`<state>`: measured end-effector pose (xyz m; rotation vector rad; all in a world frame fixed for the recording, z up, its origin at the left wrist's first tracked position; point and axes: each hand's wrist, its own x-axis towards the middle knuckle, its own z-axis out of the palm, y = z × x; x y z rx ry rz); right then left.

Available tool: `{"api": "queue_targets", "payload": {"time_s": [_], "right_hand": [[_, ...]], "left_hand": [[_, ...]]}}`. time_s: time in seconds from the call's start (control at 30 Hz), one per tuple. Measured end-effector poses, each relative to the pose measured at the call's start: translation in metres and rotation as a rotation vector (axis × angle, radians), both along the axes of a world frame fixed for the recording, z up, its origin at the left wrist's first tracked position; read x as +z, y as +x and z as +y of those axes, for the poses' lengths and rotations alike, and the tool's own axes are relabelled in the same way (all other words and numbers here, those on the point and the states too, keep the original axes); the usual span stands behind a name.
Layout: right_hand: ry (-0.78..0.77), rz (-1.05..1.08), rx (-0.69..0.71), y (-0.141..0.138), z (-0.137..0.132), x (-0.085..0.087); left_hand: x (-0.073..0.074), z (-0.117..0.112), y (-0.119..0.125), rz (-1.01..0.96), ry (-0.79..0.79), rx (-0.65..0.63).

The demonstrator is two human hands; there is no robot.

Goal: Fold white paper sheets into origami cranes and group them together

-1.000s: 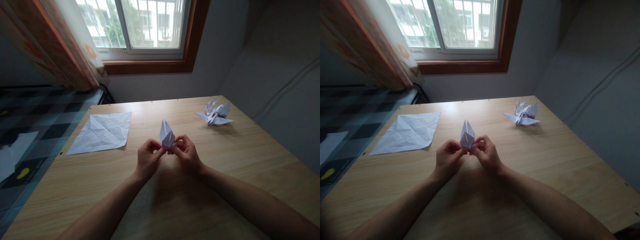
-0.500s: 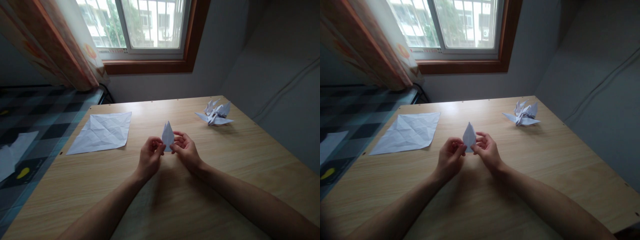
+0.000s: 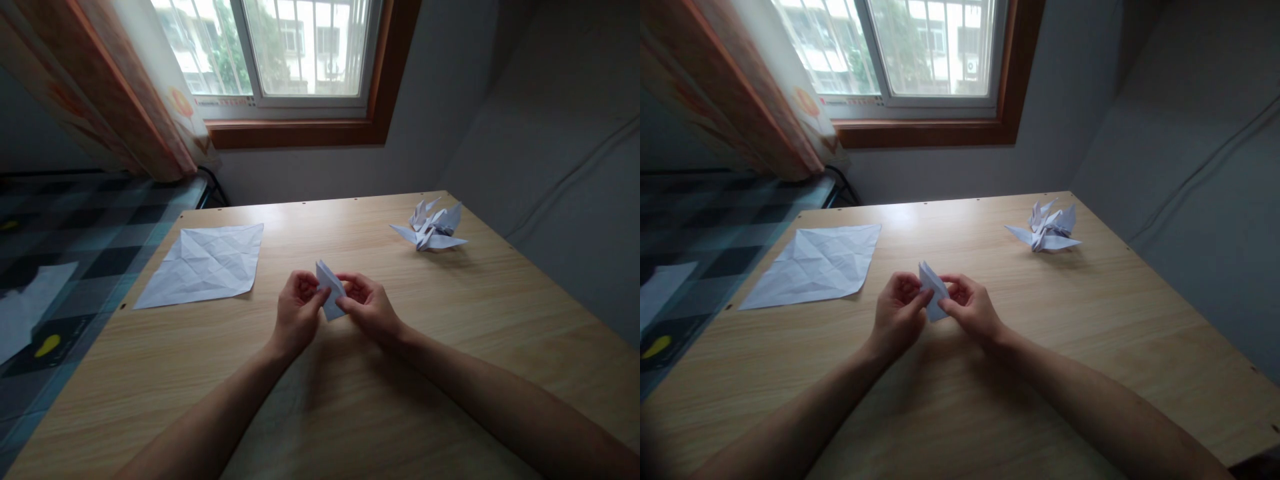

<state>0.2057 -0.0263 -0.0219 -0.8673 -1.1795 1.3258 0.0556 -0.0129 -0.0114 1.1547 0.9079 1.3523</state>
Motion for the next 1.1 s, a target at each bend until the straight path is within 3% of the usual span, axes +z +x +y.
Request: {"api": "queue_targets", "payload": {"time_s": [0.23, 0.43, 0.53, 0.77, 0.87, 0.97, 1.1], "right_hand": [[-0.04, -0.082, -0.108, 0.001, -0.002, 0.005], [-0.004, -0.155, -0.038, 0.002, -0.003, 0.009], [0.001, -0.209, 0.0, 0.002, -0.005, 0.01], [-0.144, -0.285, 0.101, 0.003, -0.007, 0.011], [-0.118, -0.294, 0.03, 0.002, -0.007, 0.012], [-0.064, -0.293, -0.131, 0.002, -0.007, 0.011], [0.05, -0.376, -0.35, 0.001, -0.01, 0.011]], "left_hand": [[0.003, -0.002, 0.001, 0.02, -0.041, -0.063], [0.0, -0.001, -0.003, 0.061, -0.019, -0.066], [-0.004, 0.001, -0.005, 0.097, 0.022, -0.004], [-0.006, 0.01, -0.009, 0.073, 0.045, 0.201], [-0.005, 0.012, -0.009, 0.061, 0.043, 0.202], [-0.003, 0.008, -0.007, 0.076, 0.084, 0.225], [0.001, -0.004, -0.003, 0.26, 0.072, 0.019]]}}
